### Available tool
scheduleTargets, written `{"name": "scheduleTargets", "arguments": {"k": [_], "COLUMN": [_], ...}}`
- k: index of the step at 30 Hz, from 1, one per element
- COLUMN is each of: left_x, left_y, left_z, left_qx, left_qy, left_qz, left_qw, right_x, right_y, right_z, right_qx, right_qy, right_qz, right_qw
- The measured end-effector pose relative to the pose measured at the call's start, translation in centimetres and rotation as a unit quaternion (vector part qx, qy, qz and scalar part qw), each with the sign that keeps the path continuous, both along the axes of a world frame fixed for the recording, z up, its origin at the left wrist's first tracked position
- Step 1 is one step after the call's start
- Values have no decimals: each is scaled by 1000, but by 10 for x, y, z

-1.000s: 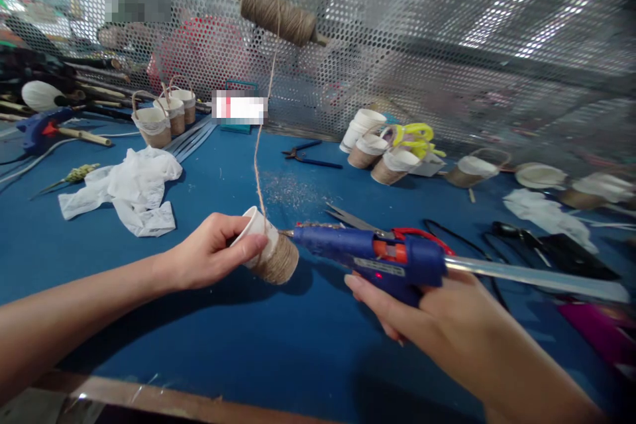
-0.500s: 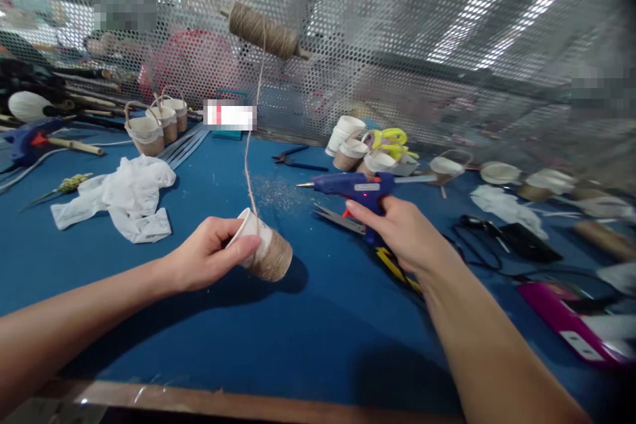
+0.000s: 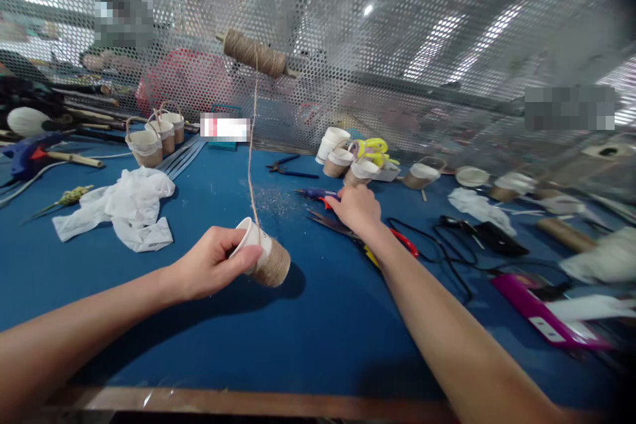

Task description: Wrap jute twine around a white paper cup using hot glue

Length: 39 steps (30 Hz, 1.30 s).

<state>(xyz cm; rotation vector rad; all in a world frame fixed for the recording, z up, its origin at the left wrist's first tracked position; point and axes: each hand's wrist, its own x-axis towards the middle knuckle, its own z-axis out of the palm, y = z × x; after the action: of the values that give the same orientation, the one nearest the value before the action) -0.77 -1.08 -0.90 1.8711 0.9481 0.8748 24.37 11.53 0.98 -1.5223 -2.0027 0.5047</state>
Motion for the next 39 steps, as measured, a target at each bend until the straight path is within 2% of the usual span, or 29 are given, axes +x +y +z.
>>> {"name": "scheduleTargets", "arguments": {"k": [2,5,6,8,10,12,17,19,22,29,39], "left_x": [0,1,1,2,3,3,5,5,6,8,9], "left_y": [-1,-2,-2,-2,-2,-1,3,4,2,-5,-8], "left_z": [0,2,3,4,5,6,4,3,4,9,11], "left_qx": [-5,-10,-8,-3,-12,-47,-173,-201,-219,-195,-182], "left_qy": [-2,-7,-10,-13,-23,-50,-153,-188,-187,-163,-157], "left_qz": [-7,-16,-17,-13,-2,11,36,42,32,-4,-10], "left_qw": [1000,1000,1000,1000,1000,998,972,960,957,967,971], "right_x": [-22,-61,-72,-88,-92,-89,-72,-70,-70,-71,-69], "right_y": [-16,-46,-56,-71,-81,-87,-100,-105,-109,-104,-98], "right_z": [10,23,26,29,30,32,39,39,36,30,23], "right_qx": [-21,-88,-133,-178,-175,-142,-43,-7,30,16,-23], "right_qy": [3,36,92,181,241,265,261,255,236,224,219], "right_qz": [26,136,208,256,246,221,151,116,94,92,93], "right_qw": [999,986,965,933,922,928,952,960,967,970,971]}}
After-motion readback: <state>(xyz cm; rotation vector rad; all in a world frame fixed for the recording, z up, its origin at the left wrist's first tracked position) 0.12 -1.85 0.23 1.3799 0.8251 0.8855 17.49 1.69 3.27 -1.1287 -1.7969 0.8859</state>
